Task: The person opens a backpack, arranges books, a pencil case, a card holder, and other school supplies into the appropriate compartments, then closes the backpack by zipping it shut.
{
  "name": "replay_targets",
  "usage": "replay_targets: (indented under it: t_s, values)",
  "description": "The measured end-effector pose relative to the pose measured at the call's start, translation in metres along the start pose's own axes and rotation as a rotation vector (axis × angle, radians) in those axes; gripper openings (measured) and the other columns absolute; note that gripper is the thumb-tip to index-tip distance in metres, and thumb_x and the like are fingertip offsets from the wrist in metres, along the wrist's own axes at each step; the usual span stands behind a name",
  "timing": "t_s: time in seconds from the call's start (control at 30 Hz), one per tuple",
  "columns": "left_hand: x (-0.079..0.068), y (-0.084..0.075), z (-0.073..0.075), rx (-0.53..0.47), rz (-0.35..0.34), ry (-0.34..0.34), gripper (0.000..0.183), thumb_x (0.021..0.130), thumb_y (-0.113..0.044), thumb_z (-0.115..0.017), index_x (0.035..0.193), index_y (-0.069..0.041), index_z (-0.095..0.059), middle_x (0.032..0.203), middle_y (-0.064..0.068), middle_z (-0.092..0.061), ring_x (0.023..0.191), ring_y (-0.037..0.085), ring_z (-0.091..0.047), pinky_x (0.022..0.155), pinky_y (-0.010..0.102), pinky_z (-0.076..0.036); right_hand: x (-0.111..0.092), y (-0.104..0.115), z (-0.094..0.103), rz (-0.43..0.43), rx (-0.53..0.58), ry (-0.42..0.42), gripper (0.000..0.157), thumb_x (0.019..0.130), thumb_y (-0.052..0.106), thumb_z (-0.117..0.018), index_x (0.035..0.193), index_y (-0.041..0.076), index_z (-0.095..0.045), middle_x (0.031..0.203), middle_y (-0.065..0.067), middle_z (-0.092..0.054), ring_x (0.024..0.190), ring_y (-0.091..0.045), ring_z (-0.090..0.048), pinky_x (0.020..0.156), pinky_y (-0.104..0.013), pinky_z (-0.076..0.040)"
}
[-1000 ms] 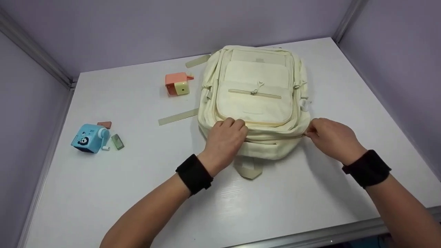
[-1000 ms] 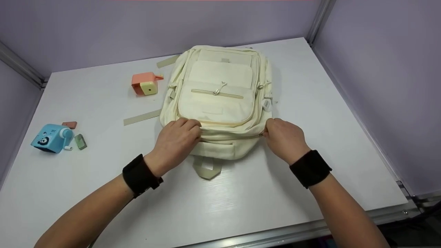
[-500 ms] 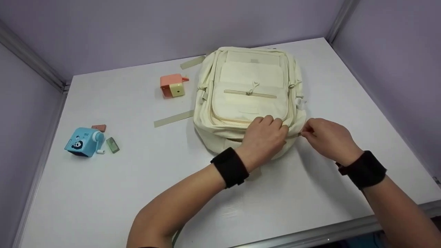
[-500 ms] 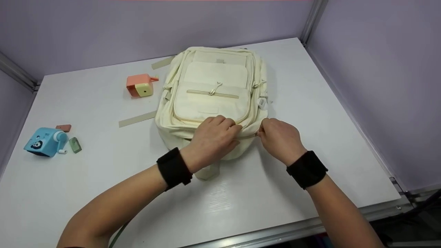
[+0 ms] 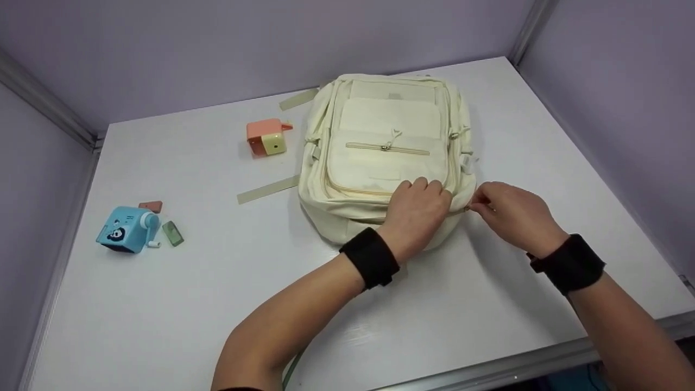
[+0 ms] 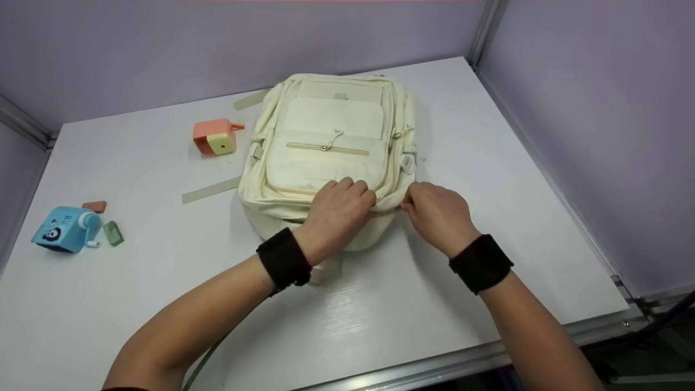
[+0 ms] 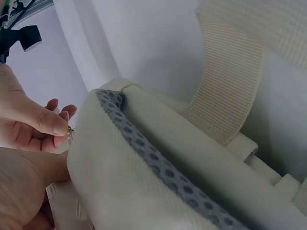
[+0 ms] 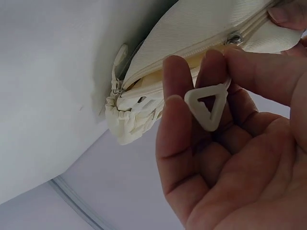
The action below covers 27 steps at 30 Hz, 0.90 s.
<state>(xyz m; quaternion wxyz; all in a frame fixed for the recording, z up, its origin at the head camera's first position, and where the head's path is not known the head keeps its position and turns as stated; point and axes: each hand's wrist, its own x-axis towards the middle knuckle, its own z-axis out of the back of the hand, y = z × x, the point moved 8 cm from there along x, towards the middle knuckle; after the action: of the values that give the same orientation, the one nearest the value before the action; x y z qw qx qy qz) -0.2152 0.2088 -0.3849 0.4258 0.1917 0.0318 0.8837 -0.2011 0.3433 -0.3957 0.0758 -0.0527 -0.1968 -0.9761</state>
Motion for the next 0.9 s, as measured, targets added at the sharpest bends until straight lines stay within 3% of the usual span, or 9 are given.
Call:
replay_targets:
  t_s: [0.23, 0.9]
  values:
    - [-0.002, 0.003, 0.002, 0.0, 0.006, 0.023, 0.009, 0.101, -0.018, -0.06, 0.1, -0.018, -0.069, 0.094, -0.001, -0.063, 0.086, 0.018, -0.059, 0.068, 0.032, -0.047, 0.007, -0.015, 0.001, 0.006, -0.045, -0.066, 0.006, 0.094, 0.009, -0.073, 0.095, 0.005, -0.069, 0.087, -0.009, -0.066, 0.07, -0.024, -0.061, 0.061, -0.041, -0.046]
    - [-0.008, 0.003, 0.003, -0.012, 0.003, 0.023, 0.009, 0.101, -0.015, -0.059, 0.104, -0.016, -0.067, 0.094, 0.0, -0.061, 0.084, 0.018, -0.059, 0.063, 0.03, -0.047, 0.056, -0.054, -0.007, -0.04, -0.102, -0.068, 0.01, 0.098, 0.009, -0.069, 0.098, -0.001, -0.069, 0.091, -0.019, -0.068, 0.079, -0.035, -0.065, 0.065, -0.052, -0.051]
